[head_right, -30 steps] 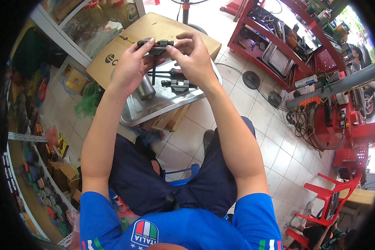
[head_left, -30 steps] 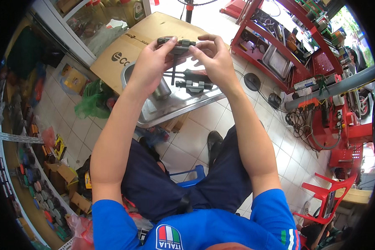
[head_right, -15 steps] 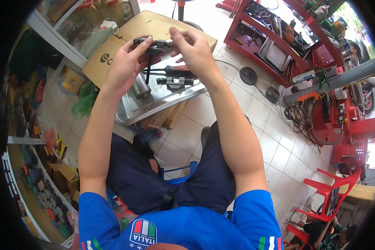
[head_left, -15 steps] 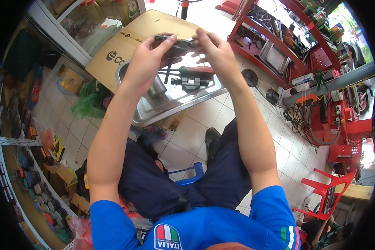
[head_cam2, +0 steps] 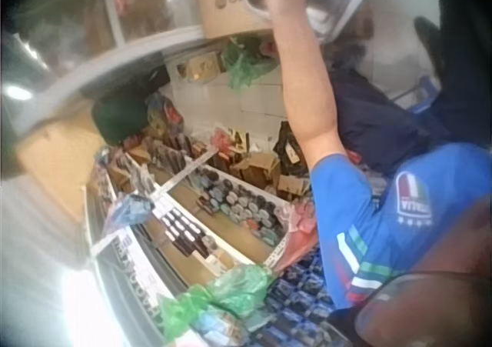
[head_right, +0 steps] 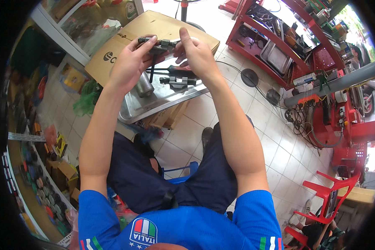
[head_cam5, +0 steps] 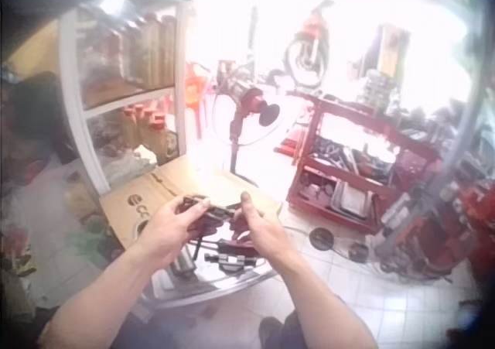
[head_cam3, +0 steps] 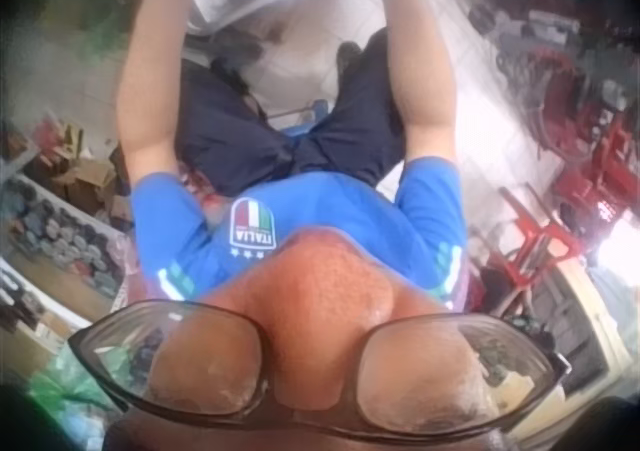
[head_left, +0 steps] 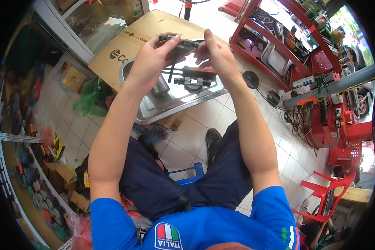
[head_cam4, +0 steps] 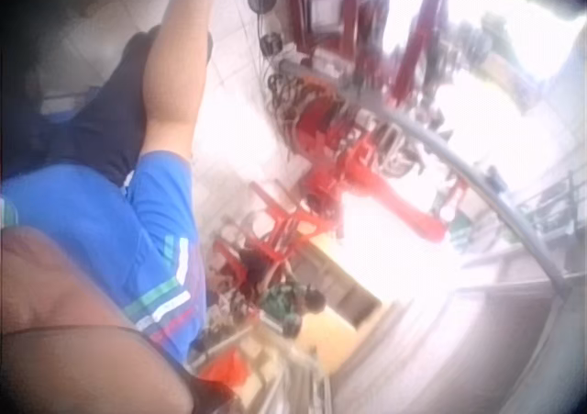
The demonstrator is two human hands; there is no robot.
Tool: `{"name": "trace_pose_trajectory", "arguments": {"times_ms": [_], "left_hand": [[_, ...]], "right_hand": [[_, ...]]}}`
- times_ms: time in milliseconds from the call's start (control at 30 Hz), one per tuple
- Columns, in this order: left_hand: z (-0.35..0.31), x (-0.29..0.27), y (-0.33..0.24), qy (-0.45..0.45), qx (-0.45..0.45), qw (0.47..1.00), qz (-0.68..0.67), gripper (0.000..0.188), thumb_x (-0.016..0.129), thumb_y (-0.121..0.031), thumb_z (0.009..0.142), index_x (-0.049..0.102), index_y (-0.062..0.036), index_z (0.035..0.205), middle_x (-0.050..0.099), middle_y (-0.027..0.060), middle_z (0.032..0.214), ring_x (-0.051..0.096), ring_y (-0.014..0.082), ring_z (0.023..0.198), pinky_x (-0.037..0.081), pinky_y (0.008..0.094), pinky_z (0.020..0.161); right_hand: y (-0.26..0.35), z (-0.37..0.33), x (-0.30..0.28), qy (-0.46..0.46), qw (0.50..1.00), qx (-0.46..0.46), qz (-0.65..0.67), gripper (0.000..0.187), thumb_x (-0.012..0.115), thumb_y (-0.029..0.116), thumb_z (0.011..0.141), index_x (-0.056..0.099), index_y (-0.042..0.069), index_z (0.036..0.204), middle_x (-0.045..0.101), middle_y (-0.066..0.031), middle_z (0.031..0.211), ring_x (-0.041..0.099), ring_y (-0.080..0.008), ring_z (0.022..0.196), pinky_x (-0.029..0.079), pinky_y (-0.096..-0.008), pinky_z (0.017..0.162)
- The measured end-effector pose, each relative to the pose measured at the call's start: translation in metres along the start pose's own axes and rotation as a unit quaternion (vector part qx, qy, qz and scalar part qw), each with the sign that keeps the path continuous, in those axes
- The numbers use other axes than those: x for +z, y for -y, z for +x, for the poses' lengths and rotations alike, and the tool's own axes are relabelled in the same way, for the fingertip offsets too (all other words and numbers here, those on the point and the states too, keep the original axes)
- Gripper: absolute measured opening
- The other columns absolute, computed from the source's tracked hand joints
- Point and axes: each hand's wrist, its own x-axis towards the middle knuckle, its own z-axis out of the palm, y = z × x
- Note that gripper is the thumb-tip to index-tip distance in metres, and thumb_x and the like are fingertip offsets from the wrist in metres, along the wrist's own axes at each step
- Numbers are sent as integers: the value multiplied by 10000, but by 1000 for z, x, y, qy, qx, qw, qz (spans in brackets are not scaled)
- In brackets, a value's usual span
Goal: The person holds a camshaft and manually fits rocker arms onto it while working over a metal tray.
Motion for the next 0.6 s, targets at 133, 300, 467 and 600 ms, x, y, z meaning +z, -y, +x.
{"name": "trace_pose_trajectory", "arguments": {"times_ms": [133, 300, 467, 600], "left_hand": [[1, -2, 3, -15, 10, 1000, 10, 283, 623, -236, 1031, 613, -3, 1190, 693, 95, 1109, 698, 200, 995, 581, 339, 921], [4, -11, 3, -11, 7, 1000, -15, 265, 619, -229, 1033, 621, -12, 1185, 697, 94, 1126, 700, 197, 991, 580, 342, 916], [1, -4, 3, -4, 4, 1000, -17, 270, 616, -225, 1034, 622, -9, 1195, 699, 92, 1133, 703, 203, 1010, 575, 347, 930], [5, -9, 0, -13, 4, 1000, -8, 278, 618, -225, 1033, 622, -8, 1208, 700, 90, 1135, 704, 205, 1017, 572, 351, 940]], "right_hand": [[-4, 3, 10, 17, 992, -121, 9, 443, 649, 388, 1004, 679, -54, 1026, 697, -107, 902, 676, -140, 809, 569, -281, 588], [1, -4, 12, -26, 992, -123, -11, 422, 664, 386, 996, 677, -34, 1047, 698, -105, 909, 683, -151, 814, 569, -290, 630], [-2, 2, 5, 42, 999, -20, -14, 485, 668, 406, 991, 638, -46, 1164, 705, -133, 977, 693, -174, 864, 568, -289, 720], [5, -6, 12, 8, 989, -143, -25, 509, 674, 407, 984, 628, -56, 1190, 696, -137, 1034, 689, -174, 878, 567, -293, 721]]}}
